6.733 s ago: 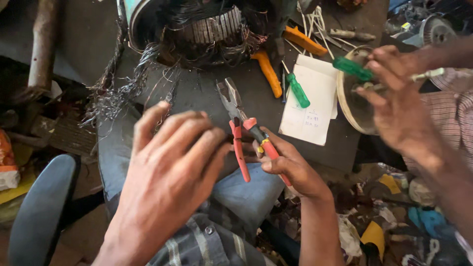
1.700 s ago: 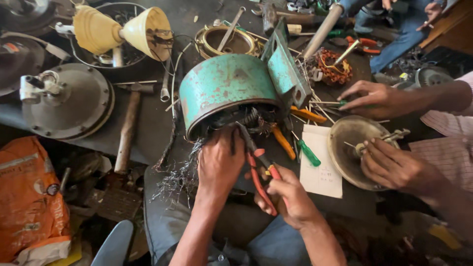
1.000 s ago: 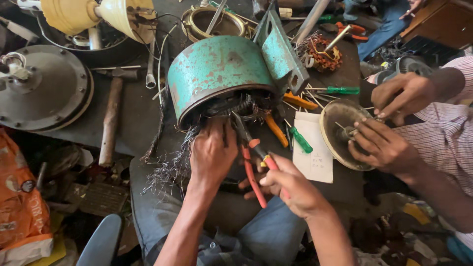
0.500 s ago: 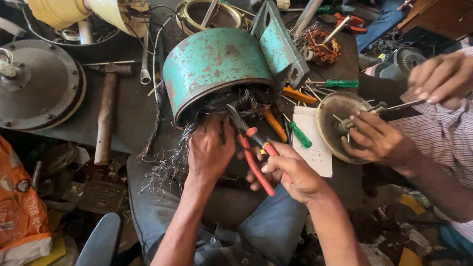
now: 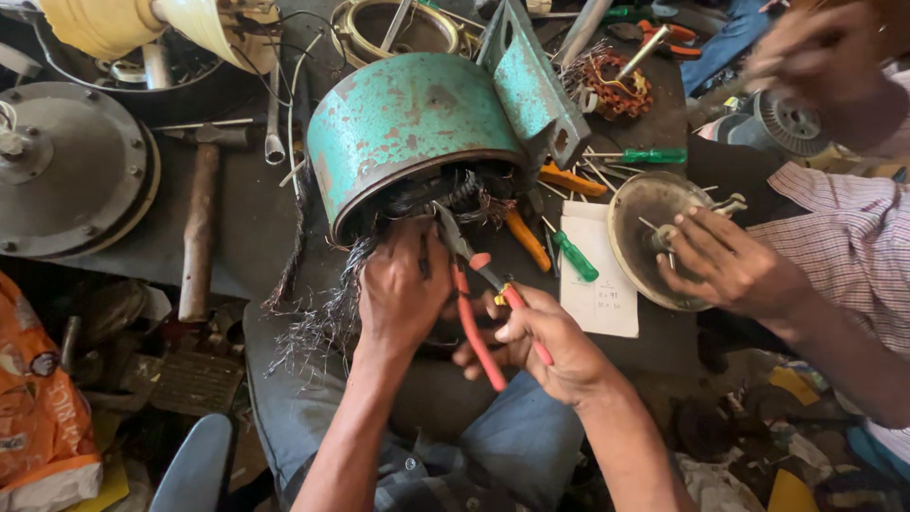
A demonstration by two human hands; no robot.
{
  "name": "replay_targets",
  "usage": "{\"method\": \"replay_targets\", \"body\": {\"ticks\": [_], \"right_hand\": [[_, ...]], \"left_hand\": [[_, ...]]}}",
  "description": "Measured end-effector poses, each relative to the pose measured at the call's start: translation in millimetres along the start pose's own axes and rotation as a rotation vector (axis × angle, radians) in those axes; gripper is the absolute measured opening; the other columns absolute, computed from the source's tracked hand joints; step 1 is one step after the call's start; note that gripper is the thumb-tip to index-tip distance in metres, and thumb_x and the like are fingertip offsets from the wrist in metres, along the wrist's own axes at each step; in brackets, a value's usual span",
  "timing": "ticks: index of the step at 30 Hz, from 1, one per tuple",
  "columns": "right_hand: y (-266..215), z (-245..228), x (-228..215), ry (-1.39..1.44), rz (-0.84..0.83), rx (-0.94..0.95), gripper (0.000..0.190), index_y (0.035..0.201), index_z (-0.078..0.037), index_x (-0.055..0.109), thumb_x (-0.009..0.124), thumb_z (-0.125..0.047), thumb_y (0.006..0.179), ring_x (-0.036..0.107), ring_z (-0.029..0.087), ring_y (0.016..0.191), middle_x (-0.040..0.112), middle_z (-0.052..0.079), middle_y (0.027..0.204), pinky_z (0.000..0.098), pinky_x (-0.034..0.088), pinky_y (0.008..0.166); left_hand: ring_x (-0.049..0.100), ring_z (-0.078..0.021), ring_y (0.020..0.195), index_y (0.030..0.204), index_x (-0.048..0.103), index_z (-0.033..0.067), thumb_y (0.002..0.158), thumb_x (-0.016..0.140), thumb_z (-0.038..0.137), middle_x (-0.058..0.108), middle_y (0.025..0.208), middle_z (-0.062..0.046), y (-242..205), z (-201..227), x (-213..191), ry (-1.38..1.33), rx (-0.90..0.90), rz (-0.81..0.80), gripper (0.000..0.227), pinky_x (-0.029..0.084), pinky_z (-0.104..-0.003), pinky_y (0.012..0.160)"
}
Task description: The person uses pliers to cut and pull copper wires from a teal motor housing. They repeatedly cut wire bundles and pull them out by hand, accumulating a pile of removed wires on the workbench.
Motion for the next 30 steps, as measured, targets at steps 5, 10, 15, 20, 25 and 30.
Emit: {"method": "replay_targets", "body": {"ticks": [5,10,15,20,25,30], "right_hand": [[1.5,8.5,5.3,-0.352,0.111,-0.177,0.033,0.119,-0.001,0.056,0.053,-0.004,0.087,0.059,0.027,0.068,0.063,0.017,0.094,0.0409,0.045,0.057],[-7.3,0.1,37.2,-1.307,0.343,-0.599,0.017,0.101,0.002,0.049,0.055,-0.006,0.087,0.061,0.041,0.082,0.059,0.024,0.09,0.0481,0.045,0.068],[-5.7,-4.0,21.6,-1.064,0.307,-0.166,0.017,0.103,-0.004,0.053,0.055,-0.007,0.086,0.068,0.029,0.076,0.071,0.019,0.09,0.0433,0.053,0.066],[-6.2,2.2,-0.2,-0.362,0.055,-0.049,0.033,0.119,-0.003,0.06,0.052,-0.005,0.087,0.067,0.018,0.091,0.067,0.012,0.106,0.0375,0.055,0.079],[-2.6,6.7,-19.9,-0.215,0.15,-0.029,0.038,0.121,0.006,0.054,0.055,-0.002,0.084,0.065,0.021,0.095,0.054,0.011,0.108,0.0503,0.064,0.088],[-5.9,1.0,-7.0,-0.176,-0.015,-0.042,0.054,0.134,0.007,0.054,0.051,-0.008,0.083,0.071,0.027,0.084,0.066,0.021,0.108,0.043,0.063,0.074]], "left_hand": [[0.071,-0.0393,0.084,0.105,0.067,0.001,0.097,0.062,0.006,0.071,0.097,-0.02,0.3,-3.9,0.6,-0.033,-0.019,-0.004,0.011,0.057,-0.045,0.071],[0.069,-0.0409,0.079,0.101,0.065,0.0011,0.095,0.064,0.01,0.069,0.094,-0.021,3.8,3.8,-1.3,0.07,0.057,-0.109,0.011,0.055,-0.048,0.066],[0.068,-0.0438,0.078,0.11,0.063,-0.0022,0.1,0.059,0.016,0.068,0.096,-0.025,2.0,15.3,-9.2,0.119,-0.174,-0.199,0.021,0.055,-0.051,0.066],[0.067,-0.0455,0.076,0.109,0.061,-0.0048,0.101,0.056,0.018,0.067,0.095,-0.028,8.7,27.4,-15.8,0.164,-0.136,-0.18,0.024,0.055,-0.052,0.064],[0.066,-0.0474,0.075,0.104,0.066,0.0018,0.1,0.056,0.015,0.069,0.088,-0.026,9.9,21.8,-13.6,0.113,-0.258,-0.182,0.017,0.051,-0.056,0.063],[0.067,-0.0462,0.074,0.104,0.064,0.0006,0.101,0.055,0.011,0.069,0.089,-0.025,7.2,21.7,-11.7,0.074,-0.156,-0.075,0.014,0.051,-0.054,0.062]]}}
Point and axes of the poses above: each hand's wrist, its own y-axis towards the middle knuckle, its own x-axis out of the palm, z = x × y, the point moved 4 cm from there along y, towards the middle knuckle
